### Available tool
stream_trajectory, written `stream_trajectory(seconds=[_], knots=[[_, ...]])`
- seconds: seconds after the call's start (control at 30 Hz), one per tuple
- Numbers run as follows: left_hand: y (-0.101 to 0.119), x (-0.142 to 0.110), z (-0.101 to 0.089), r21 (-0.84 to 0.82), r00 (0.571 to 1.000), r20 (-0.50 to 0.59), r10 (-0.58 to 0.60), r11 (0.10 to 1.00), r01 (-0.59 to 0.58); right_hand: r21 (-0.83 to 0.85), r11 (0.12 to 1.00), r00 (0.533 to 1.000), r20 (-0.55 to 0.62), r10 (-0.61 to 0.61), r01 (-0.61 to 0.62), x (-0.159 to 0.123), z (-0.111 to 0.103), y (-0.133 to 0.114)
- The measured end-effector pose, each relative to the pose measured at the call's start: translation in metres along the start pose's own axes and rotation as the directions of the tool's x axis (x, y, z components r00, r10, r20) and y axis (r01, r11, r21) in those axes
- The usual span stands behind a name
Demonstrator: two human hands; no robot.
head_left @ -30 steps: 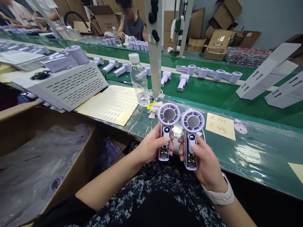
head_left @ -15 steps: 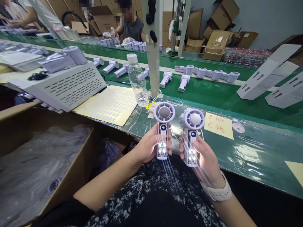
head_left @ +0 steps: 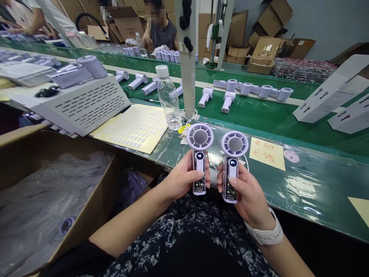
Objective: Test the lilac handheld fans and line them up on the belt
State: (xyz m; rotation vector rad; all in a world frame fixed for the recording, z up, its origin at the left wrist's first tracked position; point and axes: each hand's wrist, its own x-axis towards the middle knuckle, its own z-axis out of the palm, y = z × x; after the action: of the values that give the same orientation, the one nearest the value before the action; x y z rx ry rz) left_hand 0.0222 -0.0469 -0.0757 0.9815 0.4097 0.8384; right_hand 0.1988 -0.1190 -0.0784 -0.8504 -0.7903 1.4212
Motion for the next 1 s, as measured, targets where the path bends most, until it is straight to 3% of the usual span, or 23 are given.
stream_trajectory(seconds=[0.2, 0.5, 0.67, 0.8, 0.9, 1.0], knots=[[0.0, -0.001, 0.002, -0.005, 0.999, 0.043, -0.009, 1.0, 0.009, 0.021, 1.0, 1.0, 0.018, -0.003, 0.002, -0.001, 0.002, -0.002], [0.0, 0.0, 0.006, -0.027, 0.999, 0.024, -0.025, 0.999, 0.026, 0.024, 0.999, 1.0, 0.021, -0.023, 0.022, -0.004, 0.003, -0.002], [0.0, 0.0, 0.002, -0.117, 0.997, 0.025, -0.076, 0.99, 0.078, 0.032, 0.997, 0.994, -0.085, -0.066, 0.069, -0.002, 0.0, 0.001], [0.005, -0.003, 0.001, -0.02, 0.995, 0.032, -0.099, 0.995, 0.1, 0.155, 0.988, 0.989, -0.148, -0.001, 0.024, -0.001, -0.009, 0.002], [0.013, -0.008, 0.005, 0.063, 0.986, 0.108, -0.123, 0.991, 0.117, 0.211, 0.977, 0.981, -0.193, 0.036, 0.005, -0.005, -0.008, -0.003], [0.026, -0.015, 0.013, 0.122, 0.982, 0.141, -0.127, 0.986, 0.11, 0.23, 0.973, 0.993, -0.116, -0.003, 0.029, -0.013, 0.0, -0.015]])
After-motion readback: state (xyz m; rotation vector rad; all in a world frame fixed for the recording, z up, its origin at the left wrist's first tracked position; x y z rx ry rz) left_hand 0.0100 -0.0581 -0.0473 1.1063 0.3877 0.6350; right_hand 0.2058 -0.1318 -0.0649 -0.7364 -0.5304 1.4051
